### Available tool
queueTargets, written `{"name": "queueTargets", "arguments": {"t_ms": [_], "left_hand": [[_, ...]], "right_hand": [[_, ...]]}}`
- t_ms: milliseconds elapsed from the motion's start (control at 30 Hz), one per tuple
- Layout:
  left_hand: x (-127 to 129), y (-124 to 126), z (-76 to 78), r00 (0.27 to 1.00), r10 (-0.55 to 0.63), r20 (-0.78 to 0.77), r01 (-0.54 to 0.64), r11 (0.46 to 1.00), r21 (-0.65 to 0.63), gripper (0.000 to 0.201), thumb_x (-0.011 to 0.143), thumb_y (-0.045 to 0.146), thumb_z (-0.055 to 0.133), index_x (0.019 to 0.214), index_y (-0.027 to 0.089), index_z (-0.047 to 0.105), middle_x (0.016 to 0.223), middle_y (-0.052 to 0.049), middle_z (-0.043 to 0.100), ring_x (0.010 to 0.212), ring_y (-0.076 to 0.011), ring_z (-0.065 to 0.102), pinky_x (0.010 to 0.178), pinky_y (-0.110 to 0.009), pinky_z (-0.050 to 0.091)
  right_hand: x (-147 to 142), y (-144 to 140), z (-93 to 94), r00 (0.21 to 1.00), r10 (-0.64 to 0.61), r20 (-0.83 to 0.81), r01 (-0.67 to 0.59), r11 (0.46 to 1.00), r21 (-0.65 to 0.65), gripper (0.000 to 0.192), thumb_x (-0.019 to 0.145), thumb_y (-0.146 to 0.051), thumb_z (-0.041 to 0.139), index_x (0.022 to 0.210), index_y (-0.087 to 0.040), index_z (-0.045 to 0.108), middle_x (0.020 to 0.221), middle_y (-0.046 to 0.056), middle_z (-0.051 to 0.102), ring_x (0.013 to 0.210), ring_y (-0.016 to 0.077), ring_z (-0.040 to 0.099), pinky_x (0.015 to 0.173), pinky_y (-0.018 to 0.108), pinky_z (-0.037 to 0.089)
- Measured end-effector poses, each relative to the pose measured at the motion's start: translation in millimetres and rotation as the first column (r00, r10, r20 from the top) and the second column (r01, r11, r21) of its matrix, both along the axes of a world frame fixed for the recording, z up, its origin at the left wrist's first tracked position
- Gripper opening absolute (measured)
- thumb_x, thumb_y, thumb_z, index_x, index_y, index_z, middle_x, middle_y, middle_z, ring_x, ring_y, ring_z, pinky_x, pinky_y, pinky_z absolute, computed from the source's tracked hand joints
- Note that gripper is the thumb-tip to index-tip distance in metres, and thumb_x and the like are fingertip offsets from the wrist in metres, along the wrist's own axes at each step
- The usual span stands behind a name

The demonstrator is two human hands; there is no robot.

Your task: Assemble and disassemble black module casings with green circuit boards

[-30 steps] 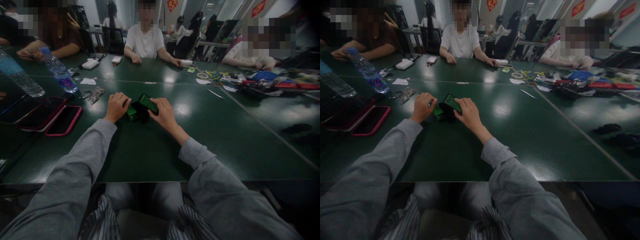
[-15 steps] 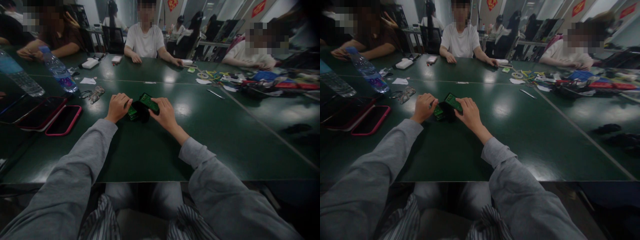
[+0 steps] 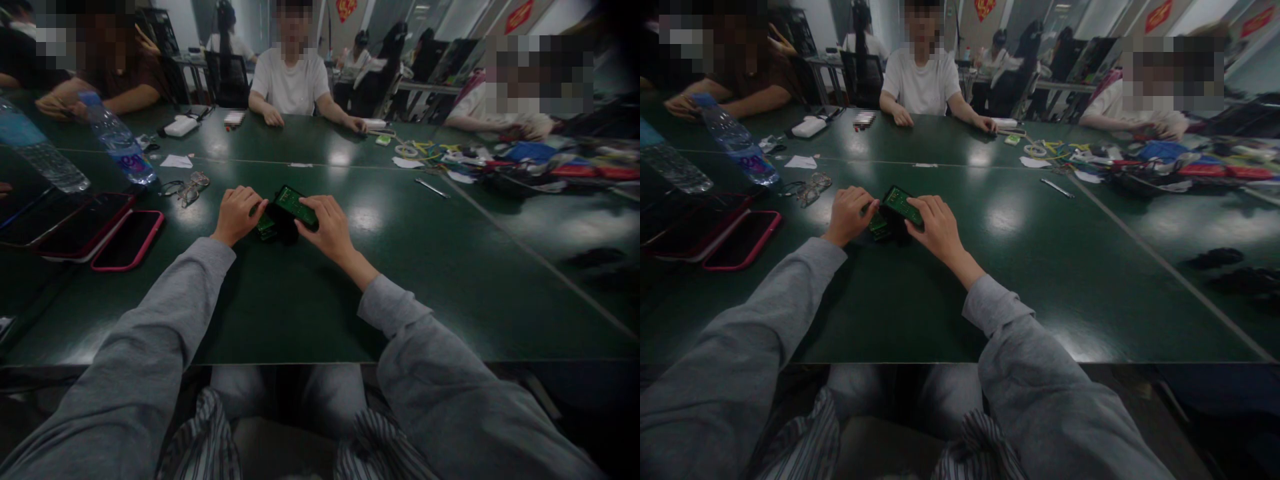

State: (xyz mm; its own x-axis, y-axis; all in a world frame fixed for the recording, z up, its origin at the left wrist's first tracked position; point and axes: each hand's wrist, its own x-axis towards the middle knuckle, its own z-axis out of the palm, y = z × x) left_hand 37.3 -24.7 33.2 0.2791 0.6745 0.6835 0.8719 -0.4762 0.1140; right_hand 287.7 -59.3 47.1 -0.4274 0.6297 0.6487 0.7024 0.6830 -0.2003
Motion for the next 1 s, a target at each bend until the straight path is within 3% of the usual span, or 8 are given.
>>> {"name": "queueTargets", "arguments": {"t_ms": [533,1000], "left_hand": [[0,0,-0.1,1.0,-0.003,0.008,0.002,1.0,0.007,0.038,0.098,0.046,0.036,0.079,0.024,0.061,0.087,-0.009,0.063,0.09,-0.025,0.055,0.081,-0.043,0.038],[6,-2,-2.3,0.998,-0.066,0.014,0.061,0.969,0.24,0.033,0.1,0.037,0.035,0.083,0.02,0.058,0.08,-0.007,0.063,0.079,-0.0202,0.056,0.073,-0.036,0.036]], "right_hand": [[-3,-3,-0.7,0.999,0.031,0.028,-0.032,0.999,0.026,0.04,0.093,-0.033,0.052,0.131,-0.023,0.051,0.123,0.011,0.06,0.115,0.0281,0.054,0.096,0.046,0.046],[1,7,-8.2,0.999,0.05,-0.007,-0.049,0.99,0.131,0.039,0.091,-0.028,0.056,0.128,-0.021,0.053,0.118,0.011,0.062,0.11,0.0282,0.056,0.09,0.046,0.048]]}}
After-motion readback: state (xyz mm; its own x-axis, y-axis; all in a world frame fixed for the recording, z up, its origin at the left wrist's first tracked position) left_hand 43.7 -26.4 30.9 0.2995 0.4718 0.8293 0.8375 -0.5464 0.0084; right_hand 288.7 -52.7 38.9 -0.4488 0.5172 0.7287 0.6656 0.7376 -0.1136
